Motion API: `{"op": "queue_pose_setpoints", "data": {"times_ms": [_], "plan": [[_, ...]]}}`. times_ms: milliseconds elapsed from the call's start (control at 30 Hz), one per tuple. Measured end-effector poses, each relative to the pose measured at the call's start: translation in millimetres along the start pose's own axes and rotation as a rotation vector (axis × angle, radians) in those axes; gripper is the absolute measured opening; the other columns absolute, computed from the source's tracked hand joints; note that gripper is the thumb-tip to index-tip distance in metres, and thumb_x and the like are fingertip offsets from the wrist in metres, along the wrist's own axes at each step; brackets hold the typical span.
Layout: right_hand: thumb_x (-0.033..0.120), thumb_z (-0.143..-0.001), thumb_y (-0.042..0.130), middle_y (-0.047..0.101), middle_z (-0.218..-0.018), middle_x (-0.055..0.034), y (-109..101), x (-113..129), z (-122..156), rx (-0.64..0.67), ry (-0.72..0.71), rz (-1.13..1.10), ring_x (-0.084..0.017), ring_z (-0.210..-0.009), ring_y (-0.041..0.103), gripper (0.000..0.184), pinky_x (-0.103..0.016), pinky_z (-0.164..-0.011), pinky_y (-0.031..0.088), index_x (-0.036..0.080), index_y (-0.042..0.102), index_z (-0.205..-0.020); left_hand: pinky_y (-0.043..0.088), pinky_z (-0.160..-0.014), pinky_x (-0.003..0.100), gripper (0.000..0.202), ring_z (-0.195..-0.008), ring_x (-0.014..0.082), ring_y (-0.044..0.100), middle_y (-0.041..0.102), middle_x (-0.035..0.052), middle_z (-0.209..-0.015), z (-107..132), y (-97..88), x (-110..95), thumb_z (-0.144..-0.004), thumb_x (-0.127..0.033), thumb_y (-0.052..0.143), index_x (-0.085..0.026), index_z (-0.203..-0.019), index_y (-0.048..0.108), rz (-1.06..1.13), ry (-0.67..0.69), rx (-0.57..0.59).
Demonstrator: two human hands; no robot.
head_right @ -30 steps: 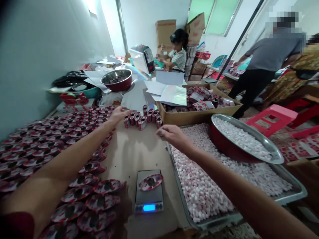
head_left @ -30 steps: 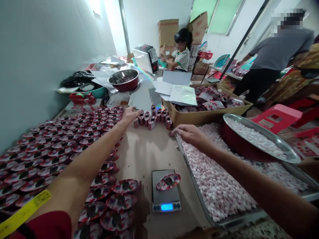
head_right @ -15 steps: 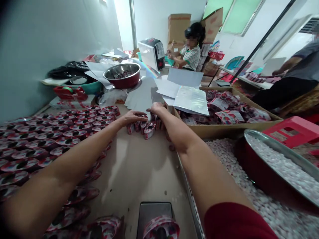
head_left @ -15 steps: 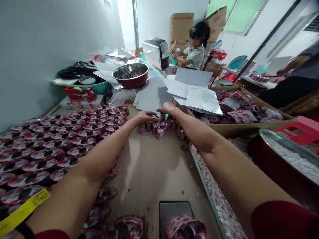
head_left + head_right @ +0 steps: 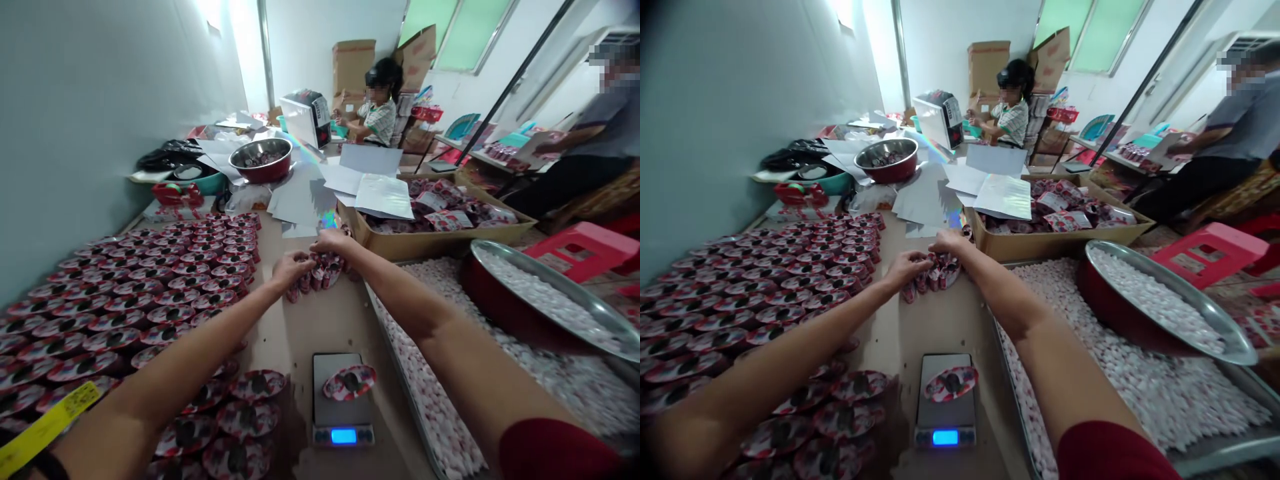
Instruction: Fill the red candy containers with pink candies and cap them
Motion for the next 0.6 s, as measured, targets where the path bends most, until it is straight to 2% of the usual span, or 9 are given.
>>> {"op": "queue_pose_setpoints", "data": {"times_ms": [167, 267, 333, 400, 433, 467, 500, 600], "plan": [[0.061, -0.094, 0.071, 0.077, -0.129, -0.0254, 4, 5, 40, -0.016, -0.041, -0.040, -0.034, -0.119, 0.073, 0.060, -0.032, -0.092, 0.054, 0.008, 0.081, -0.121, 0.056, -0.076, 0.036, 0.035, -0.091, 0.0281, 0.076, 0.080, 0.0065, -0.091, 65, 25.1, -12, -0.081, -0.051, 0.079, -0.024, -0.105, 0.080, -0.031, -0.056, -0.061], [0.069, -0.093, 0.071, 0.079, -0.119, -0.0240, -12, 3, 57, -0.056, -0.057, -0.074, -0.033, -0.112, 0.073, 0.062, -0.031, -0.087, 0.053, 0.010, 0.082, -0.110, 0.058, -0.082, 0.038, 0.042, -0.096, 0.0293, 0.076, 0.080, 0.0118, -0.101, 70, 17.4, -21, -0.086, -0.053, 0.077, -0.020, -0.112, 0.076, -0.027, -0.081, -0.139], [0.073, -0.098, 0.061, 0.080, -0.113, -0.0207, -29, -9, 76, -0.121, -0.069, -0.096, -0.029, -0.106, 0.073, 0.064, -0.030, -0.083, 0.050, 0.013, 0.081, -0.106, 0.057, -0.093, 0.041, 0.046, -0.111, 0.0315, 0.074, 0.077, 0.0173, -0.119, 48, 1.7, -32, -0.091, -0.052, 0.073, -0.017, -0.120, 0.072, -0.023, -0.077, -0.213], [0.076, -0.103, 0.048, 0.077, -0.099, -0.0129, -47, -32, 106, -0.210, -0.106, -0.182, -0.022, -0.090, 0.069, 0.067, -0.028, -0.074, 0.046, 0.017, 0.079, -0.098, 0.053, -0.104, 0.040, 0.041, -0.123, 0.0293, 0.069, 0.074, 0.0167, -0.132, 7, -8.5, -50, -0.095, -0.042, 0.068, -0.017, -0.127, 0.069, -0.005, -0.039, -0.235], [0.076, -0.103, 0.048, 0.071, -0.083, -0.0088, -55, -45, 125, -0.282, -0.175, -0.344, -0.017, -0.076, 0.062, 0.067, -0.028, -0.067, 0.041, 0.017, 0.077, -0.089, 0.052, -0.106, 0.038, 0.040, -0.124, 0.0278, 0.069, 0.073, 0.0162, -0.133, -17, -7.8, -60, -0.095, -0.036, 0.067, -0.015, -0.129, 0.069, 0.008, -0.021, -0.217], [0.077, -0.101, 0.052, 0.061, -0.071, -0.0041, -60, -62, 147, -0.344, -0.203, -0.530, -0.014, -0.065, 0.052, 0.068, -0.028, -0.061, 0.036, 0.017, 0.074, -0.081, 0.052, -0.106, 0.037, 0.041, -0.123, 0.0269, 0.069, 0.073, 0.0168, -0.134, -43, -2.3, -70, -0.094, -0.031, 0.068, -0.012, -0.130, 0.068, 0.023, -0.006, -0.183], [0.078, -0.097, 0.058, 0.052, -0.065, -0.0003, -60, -79, 170, -0.346, -0.207, -0.703, -0.012, -0.060, 0.043, 0.065, -0.028, -0.058, 0.032, 0.017, 0.073, -0.080, 0.051, -0.107, 0.035, 0.043, -0.124, 0.0267, 0.069, 0.073, 0.0167, -0.134, -67, 7.8, -80, -0.091, -0.026, 0.070, -0.011, -0.132, 0.069, 0.037, 0.012, -0.136], [0.074, -0.086, 0.074, 0.030, -0.057, 0.0075, -37, -126, 240, -0.253, -0.038, -1.169, -0.009, -0.051, 0.023, 0.055, -0.028, -0.049, 0.018, 0.019, 0.077, -0.092, 0.053, -0.105, 0.034, 0.047, -0.123, 0.0256, 0.068, 0.073, 0.0146, -0.136, -121, 53.8, -100, -0.087, -0.015, 0.076, -0.012, -0.134, 0.069, 0.078, 0.063, 0.037]]}}
Point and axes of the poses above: each hand's wrist, its own z-axis away from the middle knuckle, its own y-axis out of the palm, x = y × z, the point moved 3 cm from there along -z, towards the middle knuckle
